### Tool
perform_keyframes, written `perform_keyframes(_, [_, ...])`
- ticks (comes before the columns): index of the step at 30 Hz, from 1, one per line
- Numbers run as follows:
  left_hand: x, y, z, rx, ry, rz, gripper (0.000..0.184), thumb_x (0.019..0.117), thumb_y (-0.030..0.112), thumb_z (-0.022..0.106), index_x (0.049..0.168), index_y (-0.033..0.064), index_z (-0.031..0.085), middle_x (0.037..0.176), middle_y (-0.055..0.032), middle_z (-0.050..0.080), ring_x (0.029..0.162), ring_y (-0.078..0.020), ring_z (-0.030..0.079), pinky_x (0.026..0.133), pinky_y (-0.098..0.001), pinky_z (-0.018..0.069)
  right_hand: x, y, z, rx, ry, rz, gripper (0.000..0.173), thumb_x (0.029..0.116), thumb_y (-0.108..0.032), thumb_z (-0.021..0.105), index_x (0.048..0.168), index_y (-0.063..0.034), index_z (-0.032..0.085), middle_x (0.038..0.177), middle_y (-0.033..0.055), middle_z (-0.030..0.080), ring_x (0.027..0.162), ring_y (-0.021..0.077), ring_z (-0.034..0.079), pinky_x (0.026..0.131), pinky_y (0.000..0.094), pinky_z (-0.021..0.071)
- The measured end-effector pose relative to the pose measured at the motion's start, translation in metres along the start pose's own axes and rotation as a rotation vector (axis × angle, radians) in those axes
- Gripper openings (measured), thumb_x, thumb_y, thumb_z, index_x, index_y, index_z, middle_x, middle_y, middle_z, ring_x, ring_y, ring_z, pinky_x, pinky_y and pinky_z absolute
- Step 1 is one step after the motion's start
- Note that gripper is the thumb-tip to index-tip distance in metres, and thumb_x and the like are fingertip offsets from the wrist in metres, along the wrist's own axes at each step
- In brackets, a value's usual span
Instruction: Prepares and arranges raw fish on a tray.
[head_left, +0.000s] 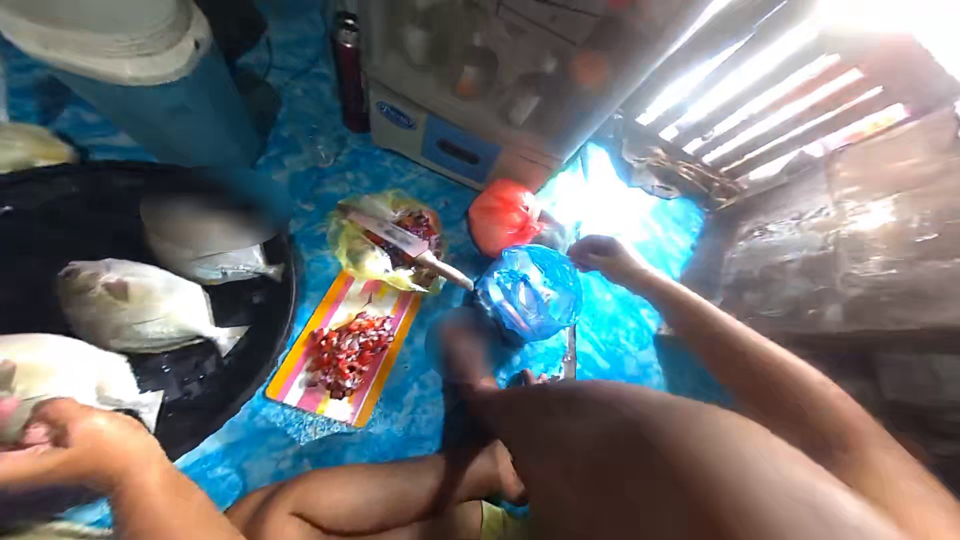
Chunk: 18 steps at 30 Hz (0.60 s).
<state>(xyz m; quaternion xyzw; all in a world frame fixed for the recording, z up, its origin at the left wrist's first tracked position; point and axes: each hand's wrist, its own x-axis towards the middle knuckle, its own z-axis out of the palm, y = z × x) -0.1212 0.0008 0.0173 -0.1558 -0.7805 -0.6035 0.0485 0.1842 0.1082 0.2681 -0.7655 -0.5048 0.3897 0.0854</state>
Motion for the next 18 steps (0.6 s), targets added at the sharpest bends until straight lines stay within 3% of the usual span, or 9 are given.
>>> perform_keyframes(3, [-0.018,0.006,-0.002,0.115,-0.065,-0.011,0.054,0.0952,-0.004,0.053,0.141,-0.0252,0.034,0.143,-0.0387,0.046,0.123,-0.0278,0.056,0.101,-0.0254,0.0473,0.020,0.008,-0.001,-0.175,-0.246,-0.015,0.033,0.1080,-0.009,0.048,0.122,0.0195,0.058,0.130,0.0355,0.060,0.115,0.0368,0.059,0.100,0.0336,0.0443])
perform_keyframes(6, [-0.021,-0.026,0.000,0.173,-0.134,0.053,0.056,0.0945,-0.002,0.055,0.143,-0.0207,0.035,0.143,-0.0351,0.046,0.121,-0.0296,0.058,0.098,-0.0289,0.0510,0.040,0.033,0.012,-0.247,-0.299,-0.027,0.040,0.1100,-0.015,0.046,0.131,0.0186,0.053,0.142,0.0344,0.054,0.134,0.0418,0.053,0.113,0.0402,0.0397])
perform_keyframes(9, [-0.011,-0.069,-0.002,0.192,-0.145,0.227,0.054,0.0945,0.001,0.057,0.140,-0.0214,0.039,0.142,-0.0385,0.046,0.119,-0.0362,0.060,0.095,-0.0345,0.0541,0.054,0.052,0.033,-0.255,-0.222,-0.054,0.043,0.1104,-0.017,0.046,0.137,0.0168,0.049,0.146,0.0314,0.052,0.138,0.0395,0.051,0.115,0.0421,0.0401])
perform_keyframes(12, [-0.013,-0.068,-0.003,0.163,-0.092,0.293,0.054,0.0914,-0.002,0.057,0.138,-0.0222,0.038,0.140,-0.0402,0.045,0.115,-0.0371,0.061,0.090,-0.0366,0.0559,0.087,0.070,0.044,-0.443,-0.199,-0.115,0.036,0.1083,-0.008,0.047,0.132,0.0194,0.053,0.142,0.0327,0.055,0.133,0.0397,0.052,0.113,0.0414,0.0392])
perform_keyframes(13, [-0.014,-0.066,-0.002,0.147,-0.061,0.277,0.055,0.0902,-0.003,0.055,0.139,-0.0209,0.037,0.142,-0.0389,0.044,0.116,-0.0361,0.060,0.090,-0.0367,0.0553,0.119,0.092,0.041,-0.614,-0.203,-0.201,0.032,0.1062,-0.005,0.049,0.126,0.0190,0.058,0.135,0.0325,0.059,0.128,0.0394,0.054,0.111,0.0432,0.0393])
perform_keyframes(14, [-0.015,-0.064,0.000,0.134,-0.024,0.246,0.055,0.0902,-0.004,0.054,0.141,-0.0184,0.037,0.144,-0.0360,0.044,0.118,-0.0341,0.060,0.091,-0.0363,0.0551,0.164,0.124,0.037,-0.782,-0.210,-0.340,0.029,0.1052,-0.004,0.050,0.121,0.0173,0.062,0.129,0.0332,0.062,0.127,0.0442,0.056,0.113,0.0530,0.0380])
perform_keyframes(16, [-0.010,-0.061,0.000,0.122,0.061,0.216,0.054,0.0892,-0.004,0.056,0.140,-0.0154,0.040,0.144,-0.0322,0.046,0.120,-0.0331,0.060,0.093,-0.0374,0.0556,0.247,0.184,0.039,-0.841,-0.067,-0.675,0.026,0.1040,-0.001,0.050,0.113,0.0163,0.067,0.118,0.0361,0.067,0.121,0.0520,0.060,0.110,0.0672,0.0353])
perform_keyframes(17, [-0.007,-0.061,-0.002,0.117,0.104,0.207,0.054,0.0884,-0.003,0.057,0.139,-0.0152,0.042,0.143,-0.0319,0.047,0.119,-0.0332,0.060,0.092,-0.0384,0.0557,0.255,0.194,0.045,-0.780,0.040,-0.887,0.030,0.1049,-0.005,0.048,0.108,0.0160,0.069,0.111,0.0359,0.069,0.114,0.0514,0.064,0.108,0.0671,0.0380])
perform_keyframes(18, [-0.003,-0.061,-0.007,0.116,0.145,0.188,0.054,0.0879,-0.003,0.058,0.138,-0.0146,0.043,0.142,-0.0316,0.047,0.119,-0.0330,0.060,0.092,-0.0389,0.0555,0.211,0.169,0.055,-0.650,0.114,-1.058,0.036,0.1049,-0.011,0.048,0.100,0.0167,0.070,0.101,0.0348,0.070,0.101,0.0463,0.068,0.102,0.0612,0.0445])
